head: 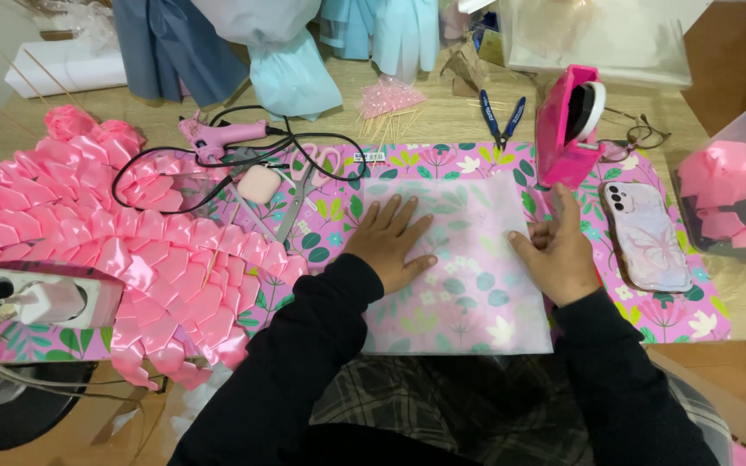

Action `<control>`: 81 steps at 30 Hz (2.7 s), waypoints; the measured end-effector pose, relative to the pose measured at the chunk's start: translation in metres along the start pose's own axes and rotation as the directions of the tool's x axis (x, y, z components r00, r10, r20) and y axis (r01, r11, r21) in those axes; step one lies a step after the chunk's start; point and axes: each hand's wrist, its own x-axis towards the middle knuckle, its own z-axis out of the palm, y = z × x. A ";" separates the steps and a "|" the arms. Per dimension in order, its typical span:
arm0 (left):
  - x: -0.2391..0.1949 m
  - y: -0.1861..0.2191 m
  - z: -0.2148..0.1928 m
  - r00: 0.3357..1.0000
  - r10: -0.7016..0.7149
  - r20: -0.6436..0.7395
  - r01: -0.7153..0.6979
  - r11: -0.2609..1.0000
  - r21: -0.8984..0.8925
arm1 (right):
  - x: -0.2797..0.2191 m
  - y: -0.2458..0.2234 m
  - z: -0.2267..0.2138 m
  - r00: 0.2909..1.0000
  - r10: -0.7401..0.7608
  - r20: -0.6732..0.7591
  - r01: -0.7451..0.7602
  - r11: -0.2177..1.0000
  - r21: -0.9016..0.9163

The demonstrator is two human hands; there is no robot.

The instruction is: The person smooths a sheet of patterned paper on a floral tablecloth, then uses a red utility knife to cut the paper along its edges. The person continues to trim the paper and smooths it down with their hands.

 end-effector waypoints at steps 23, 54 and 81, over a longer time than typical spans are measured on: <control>0.014 -0.016 -0.001 0.999 -0.022 0.032 0.025 0.995 -0.092 | 0.017 -0.032 0.011 0.999 -0.041 -0.022 0.035 0.975 -0.220; 0.004 -0.009 -0.018 0.992 -0.041 0.122 0.036 0.998 0.046 | -0.017 -0.014 0.008 0.768 -0.192 0.611 0.603 0.540 -0.588; -0.184 0.071 0.015 0.785 -0.184 -0.591 0.071 0.975 -0.210 | -0.064 -0.024 0.029 0.563 -0.599 0.570 0.819 0.313 -0.480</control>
